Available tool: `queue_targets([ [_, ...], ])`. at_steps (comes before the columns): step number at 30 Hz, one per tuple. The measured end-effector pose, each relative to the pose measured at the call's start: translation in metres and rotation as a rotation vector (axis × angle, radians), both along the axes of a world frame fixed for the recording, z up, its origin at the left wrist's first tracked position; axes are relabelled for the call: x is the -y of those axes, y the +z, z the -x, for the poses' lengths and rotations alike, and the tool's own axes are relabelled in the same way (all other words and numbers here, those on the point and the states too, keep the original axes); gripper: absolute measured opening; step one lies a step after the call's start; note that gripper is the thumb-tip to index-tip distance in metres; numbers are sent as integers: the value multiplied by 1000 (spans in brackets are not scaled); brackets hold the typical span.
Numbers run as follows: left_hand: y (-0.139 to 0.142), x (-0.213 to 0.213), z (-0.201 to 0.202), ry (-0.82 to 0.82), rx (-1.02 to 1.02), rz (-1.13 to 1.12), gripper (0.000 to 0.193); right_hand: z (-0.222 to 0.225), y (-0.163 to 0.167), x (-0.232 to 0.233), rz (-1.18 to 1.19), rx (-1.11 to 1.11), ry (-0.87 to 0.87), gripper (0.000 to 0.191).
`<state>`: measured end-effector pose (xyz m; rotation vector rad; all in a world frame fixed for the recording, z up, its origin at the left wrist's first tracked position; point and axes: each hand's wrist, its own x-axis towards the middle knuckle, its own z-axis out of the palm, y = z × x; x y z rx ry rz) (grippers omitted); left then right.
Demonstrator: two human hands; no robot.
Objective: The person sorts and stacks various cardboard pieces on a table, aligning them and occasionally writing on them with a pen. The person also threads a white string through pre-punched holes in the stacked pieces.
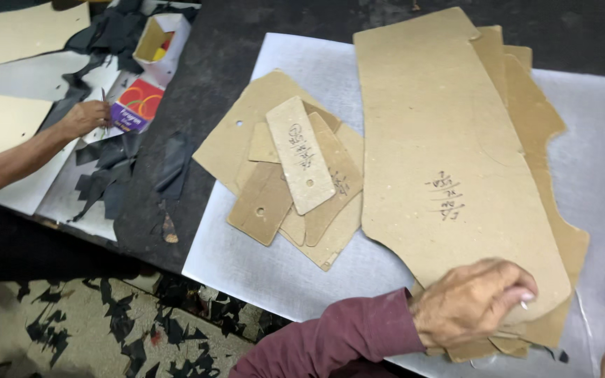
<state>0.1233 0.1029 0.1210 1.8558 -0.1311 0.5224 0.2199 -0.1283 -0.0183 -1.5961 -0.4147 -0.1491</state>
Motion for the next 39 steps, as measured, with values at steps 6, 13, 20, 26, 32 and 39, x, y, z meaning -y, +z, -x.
queue_targets([
  [6,-15,-5,14,-118,-140,628,24,7,-9,-43,-4,77,274,28],
  [13,-54,-62,32,182,-182,255,29,40,32,-99,476,244,20,10],
  [20,-46,-242,61,680,-711,-951,99,32,17,-118,144,-40,81,13],
  [26,-80,-260,73,564,-469,-1348,39,38,28,-118,252,-20,50,11],
  [32,-32,-209,52,843,154,-1078,30,41,48,-123,219,-130,57,12],
  [39,-44,-35,5,350,185,-782,37,29,53,-130,-88,-446,68,14],
])
